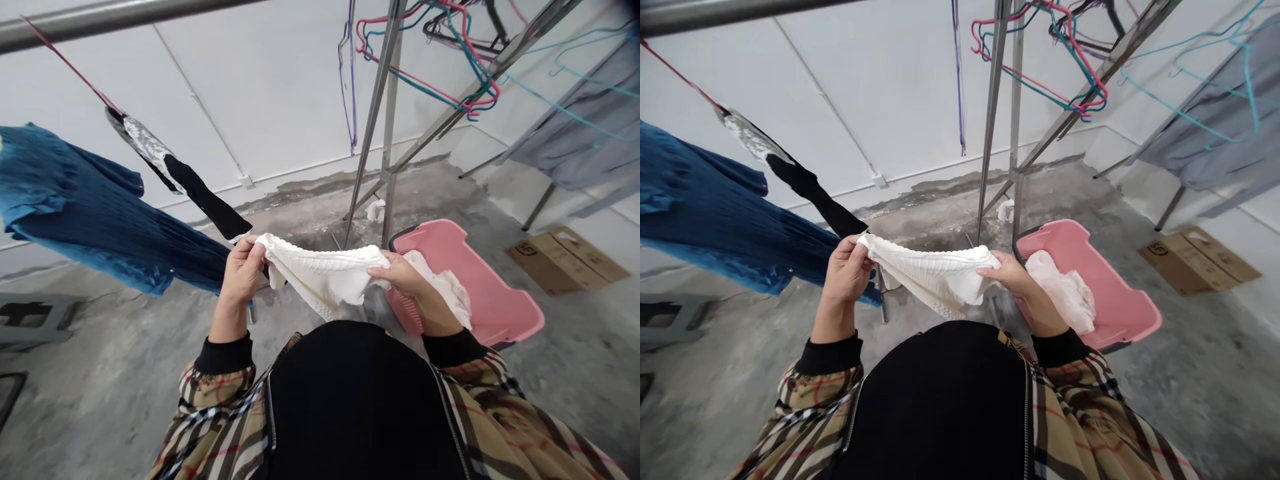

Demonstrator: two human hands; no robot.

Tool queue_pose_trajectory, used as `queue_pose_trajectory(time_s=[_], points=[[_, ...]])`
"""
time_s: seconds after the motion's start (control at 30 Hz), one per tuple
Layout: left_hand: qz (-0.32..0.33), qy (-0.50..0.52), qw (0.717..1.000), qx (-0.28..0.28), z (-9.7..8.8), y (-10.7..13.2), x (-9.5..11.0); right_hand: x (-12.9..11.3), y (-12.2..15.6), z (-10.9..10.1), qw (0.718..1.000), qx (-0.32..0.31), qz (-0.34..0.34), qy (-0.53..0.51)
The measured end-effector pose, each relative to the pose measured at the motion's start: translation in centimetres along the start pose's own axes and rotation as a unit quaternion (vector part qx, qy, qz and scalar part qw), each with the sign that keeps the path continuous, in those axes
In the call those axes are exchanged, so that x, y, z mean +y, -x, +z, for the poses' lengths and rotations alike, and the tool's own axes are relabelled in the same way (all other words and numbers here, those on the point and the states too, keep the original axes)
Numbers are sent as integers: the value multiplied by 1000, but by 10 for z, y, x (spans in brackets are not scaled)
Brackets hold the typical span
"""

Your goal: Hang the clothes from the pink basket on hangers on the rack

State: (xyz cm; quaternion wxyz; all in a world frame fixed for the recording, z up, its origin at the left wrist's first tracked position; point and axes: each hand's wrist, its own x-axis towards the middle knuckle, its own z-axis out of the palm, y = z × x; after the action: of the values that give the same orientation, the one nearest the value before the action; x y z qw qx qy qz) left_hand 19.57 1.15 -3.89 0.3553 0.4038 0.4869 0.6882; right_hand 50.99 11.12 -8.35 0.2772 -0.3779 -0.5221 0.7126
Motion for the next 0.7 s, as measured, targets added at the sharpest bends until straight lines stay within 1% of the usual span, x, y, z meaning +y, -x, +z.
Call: queue_pose_trajectory(time_s=[0.1, 0.23, 0.3, 0.4, 0.5, 0.57, 0.63, 0.7], points=[[-28, -28, 999, -6, -12, 5, -4, 0, 5, -4, 998, 31, -35, -53], [-44, -86, 994, -48, -18, 12, -3, 2, 9, -13, 995, 15, -54, -83], [-40, -118, 990, -63, -19, 15, -3, 3, 9, -17, 995, 18, -60, -73], [-50, -144, 986, -67, -20, 17, -6, 4, 9, -21, 993, 74, -92, -17], [-52, -180, 979, -81, -24, 19, -10, 2, 11, -24, 972, 153, -166, 58], [-27, -231, 968, -95, -26, 19, -13, 0, 12, -25, 952, 197, -214, 97], [2, -275, 957, -97, -28, 19, -16, -2, 14, -24, 934, 223, -249, 127], [16, -290, 954, -79, -29, 19, -20, -3, 14, -23, 922, 234, -274, 140]])
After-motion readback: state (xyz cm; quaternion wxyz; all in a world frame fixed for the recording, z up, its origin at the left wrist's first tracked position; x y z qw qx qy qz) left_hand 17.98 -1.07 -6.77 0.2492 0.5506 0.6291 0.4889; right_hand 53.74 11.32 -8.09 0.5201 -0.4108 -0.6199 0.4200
